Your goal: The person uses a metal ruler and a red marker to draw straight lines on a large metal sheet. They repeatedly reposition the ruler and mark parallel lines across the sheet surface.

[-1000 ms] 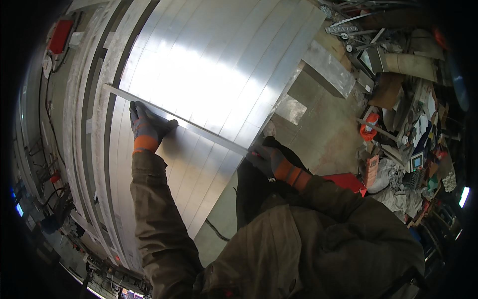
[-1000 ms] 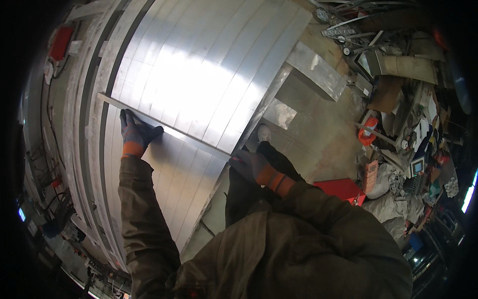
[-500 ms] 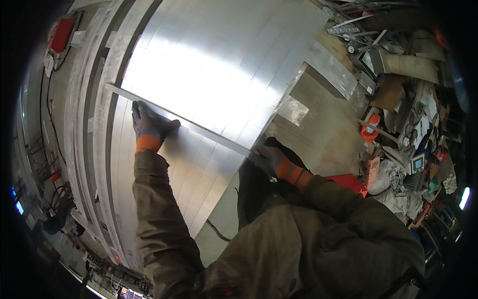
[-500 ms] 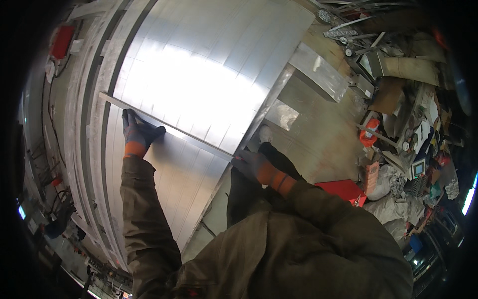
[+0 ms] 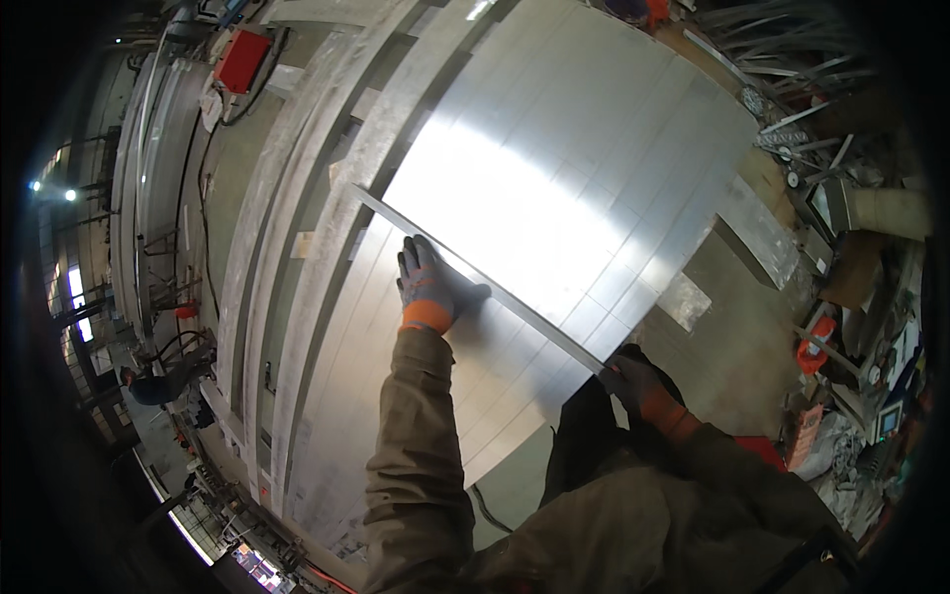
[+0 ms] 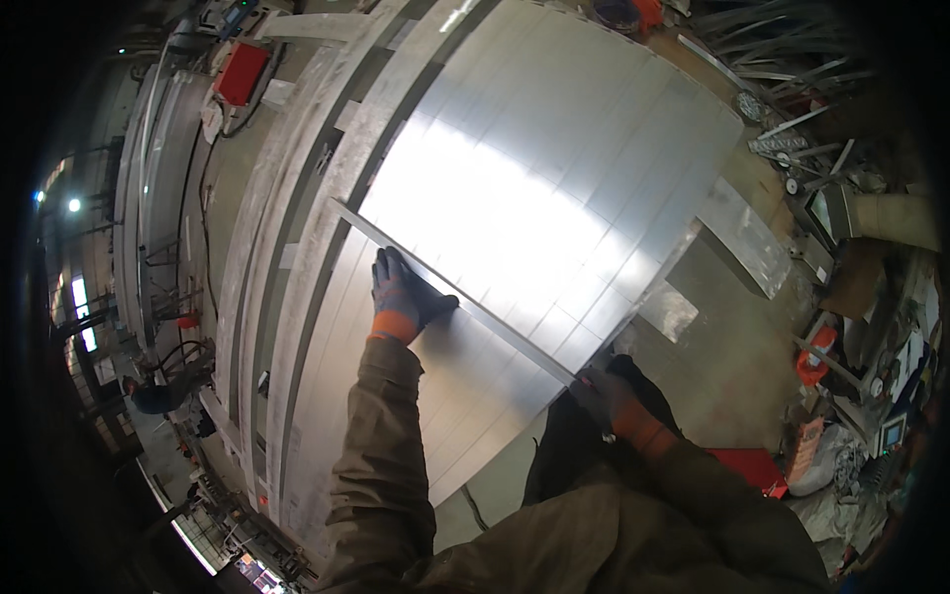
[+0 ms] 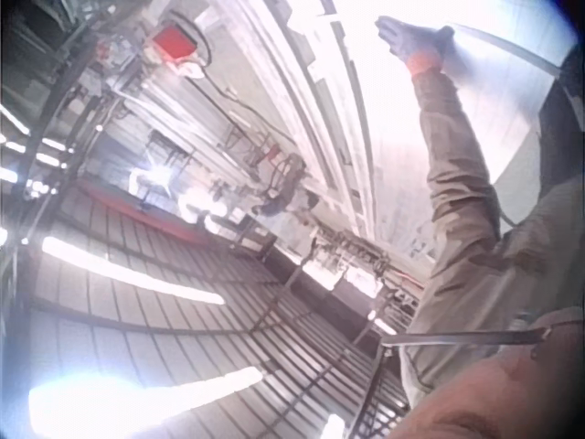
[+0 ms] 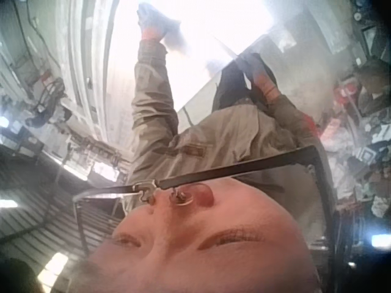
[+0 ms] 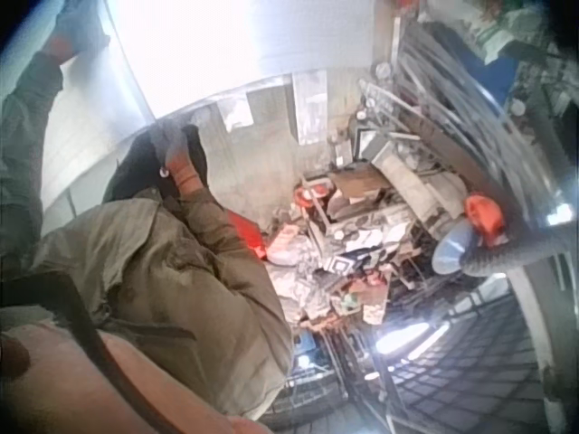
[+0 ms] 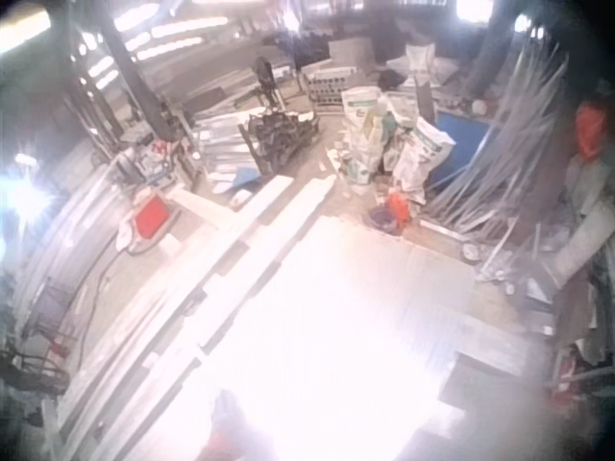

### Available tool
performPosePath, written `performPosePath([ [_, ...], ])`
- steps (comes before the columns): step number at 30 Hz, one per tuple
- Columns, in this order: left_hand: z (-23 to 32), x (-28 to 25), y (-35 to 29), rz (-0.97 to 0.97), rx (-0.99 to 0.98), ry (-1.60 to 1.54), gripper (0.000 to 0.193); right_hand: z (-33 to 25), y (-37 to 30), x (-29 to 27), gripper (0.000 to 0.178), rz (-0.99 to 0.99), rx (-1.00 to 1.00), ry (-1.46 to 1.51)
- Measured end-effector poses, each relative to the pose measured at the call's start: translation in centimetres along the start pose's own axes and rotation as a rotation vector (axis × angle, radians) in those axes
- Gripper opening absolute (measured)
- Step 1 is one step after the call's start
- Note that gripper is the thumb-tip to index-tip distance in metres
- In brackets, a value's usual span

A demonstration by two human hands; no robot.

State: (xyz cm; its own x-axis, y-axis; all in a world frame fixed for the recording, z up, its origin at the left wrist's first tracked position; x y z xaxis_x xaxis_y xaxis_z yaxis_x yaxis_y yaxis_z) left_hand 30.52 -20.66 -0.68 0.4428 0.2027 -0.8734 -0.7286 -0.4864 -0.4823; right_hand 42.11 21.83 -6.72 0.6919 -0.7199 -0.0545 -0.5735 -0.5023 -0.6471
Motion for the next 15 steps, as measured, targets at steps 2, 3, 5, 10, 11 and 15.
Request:
performPosePath([
  [2,0.3,-0.8,-0.4,-0.004,0.004,-0.04,0.166,-0.6,-0.2,-0.2,0.029,0.027,-0.066,0.036],
  [3,0.3,-0.9,-0.6,-0.02,-0.009,-0.065,0.166,-0.5,-0.2,-0.2,0.028,0.034,-0.058,0.038],
  [5,0.3,-1.1,-0.7,-0.037,-0.028,-0.096,0.167,-0.7,-0.3,-0.4,0.026,0.064,-0.1,0.053],
  [10,0.3,-1.3,-0.9,-0.031,-0.03,-0.14,0.167,-0.1,-0.2,-0.2,0.025,0.065,-0.079,0.008],
  [11,0.4,-1.4,-0.9,-0.022,-0.021,-0.134,0.167,0.2,-0.2,-0.2,0.025,0.06,-0.06,0.012],
  [15,0.5,-1.3,-1.1,-0.034,-0.035,-0.145,0.167,0.6,0.1,0.1,0.026,0.062,-0.075,0.055],
])
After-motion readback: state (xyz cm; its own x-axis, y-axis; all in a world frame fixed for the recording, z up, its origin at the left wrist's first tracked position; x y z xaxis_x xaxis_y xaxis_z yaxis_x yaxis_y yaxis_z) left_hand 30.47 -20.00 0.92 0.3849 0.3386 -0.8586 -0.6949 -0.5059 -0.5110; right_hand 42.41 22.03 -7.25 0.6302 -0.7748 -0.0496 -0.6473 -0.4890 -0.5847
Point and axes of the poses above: each hand's wrist, its own y-axis towards the middle knuckle, its own x-axis out of the palm, z = x × y, the point moved 8 cm from there along y, towards the middle knuckle, and after that the axes turned 1 degree about z, right-handed, at the moved point
